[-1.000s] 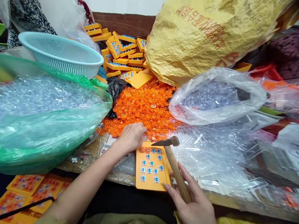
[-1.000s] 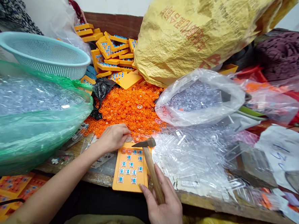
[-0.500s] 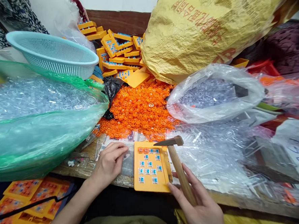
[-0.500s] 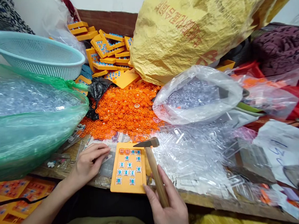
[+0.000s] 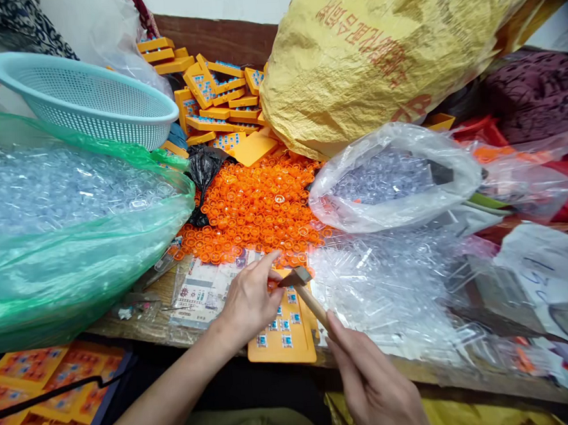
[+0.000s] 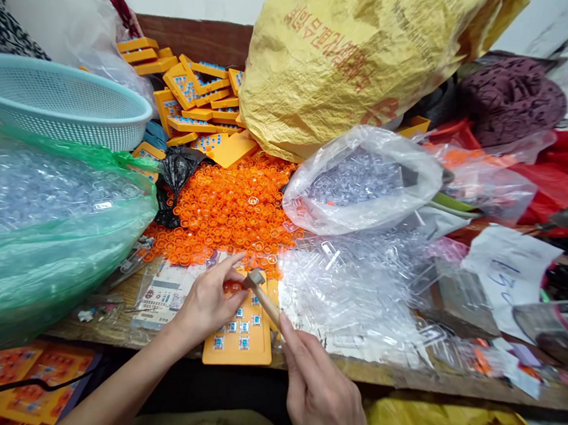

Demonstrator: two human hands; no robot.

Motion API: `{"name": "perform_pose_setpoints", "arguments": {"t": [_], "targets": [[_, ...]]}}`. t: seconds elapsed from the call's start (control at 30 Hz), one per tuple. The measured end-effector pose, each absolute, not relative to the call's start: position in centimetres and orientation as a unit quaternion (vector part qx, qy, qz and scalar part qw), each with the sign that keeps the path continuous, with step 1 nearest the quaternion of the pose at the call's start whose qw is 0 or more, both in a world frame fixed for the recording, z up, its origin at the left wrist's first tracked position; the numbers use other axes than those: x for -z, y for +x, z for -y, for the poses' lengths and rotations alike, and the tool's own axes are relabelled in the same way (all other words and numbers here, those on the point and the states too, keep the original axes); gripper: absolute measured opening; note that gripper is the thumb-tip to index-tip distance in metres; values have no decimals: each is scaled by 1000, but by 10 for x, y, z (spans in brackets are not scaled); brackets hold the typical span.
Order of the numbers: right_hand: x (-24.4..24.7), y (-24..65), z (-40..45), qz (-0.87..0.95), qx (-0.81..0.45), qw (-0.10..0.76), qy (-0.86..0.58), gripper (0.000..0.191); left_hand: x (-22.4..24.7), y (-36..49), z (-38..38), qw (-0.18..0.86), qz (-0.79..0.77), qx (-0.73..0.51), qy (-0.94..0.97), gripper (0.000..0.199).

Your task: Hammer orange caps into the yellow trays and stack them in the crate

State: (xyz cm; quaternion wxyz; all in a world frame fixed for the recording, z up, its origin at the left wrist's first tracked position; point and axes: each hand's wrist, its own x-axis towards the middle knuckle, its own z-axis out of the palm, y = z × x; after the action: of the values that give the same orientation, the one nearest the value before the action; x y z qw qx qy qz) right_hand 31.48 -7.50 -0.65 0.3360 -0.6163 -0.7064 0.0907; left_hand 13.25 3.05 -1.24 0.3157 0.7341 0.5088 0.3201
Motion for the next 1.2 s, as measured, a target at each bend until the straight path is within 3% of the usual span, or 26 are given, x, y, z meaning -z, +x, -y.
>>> {"name": "perform_pose_setpoints", "arguments": {"t": [0.13, 0.3, 0.57, 0.87, 0.93, 1.03, 1.2], "targets": [[13, 321, 75, 672, -121, 362, -635, 39, 5, 129, -35, 357, -535, -297, 706, 65], [16, 318, 75, 466, -241, 440, -729, 45, -9, 129, -63, 315, -556, -192, 745, 23], [21, 310, 72, 383, -338, 463, -724, 53, -24, 163, -91, 265, -516, -63, 812, 17], [36, 321, 87, 355, -365, 471, -720, 56, -27, 89, -55, 253, -547, -150, 784, 20], [39, 323, 88, 358, -369, 464, -721, 57, -24, 66, -42, 327, -571, -130, 742, 16], [39, 323, 86, 376, -362, 451, -724, 55, -17, 49, -31, 358, -576, -117, 725, 12], [31, 316, 85, 403, -339, 456, -718, 50, 4, 48, -23, 258, -583, -189, 747, 20]]}}
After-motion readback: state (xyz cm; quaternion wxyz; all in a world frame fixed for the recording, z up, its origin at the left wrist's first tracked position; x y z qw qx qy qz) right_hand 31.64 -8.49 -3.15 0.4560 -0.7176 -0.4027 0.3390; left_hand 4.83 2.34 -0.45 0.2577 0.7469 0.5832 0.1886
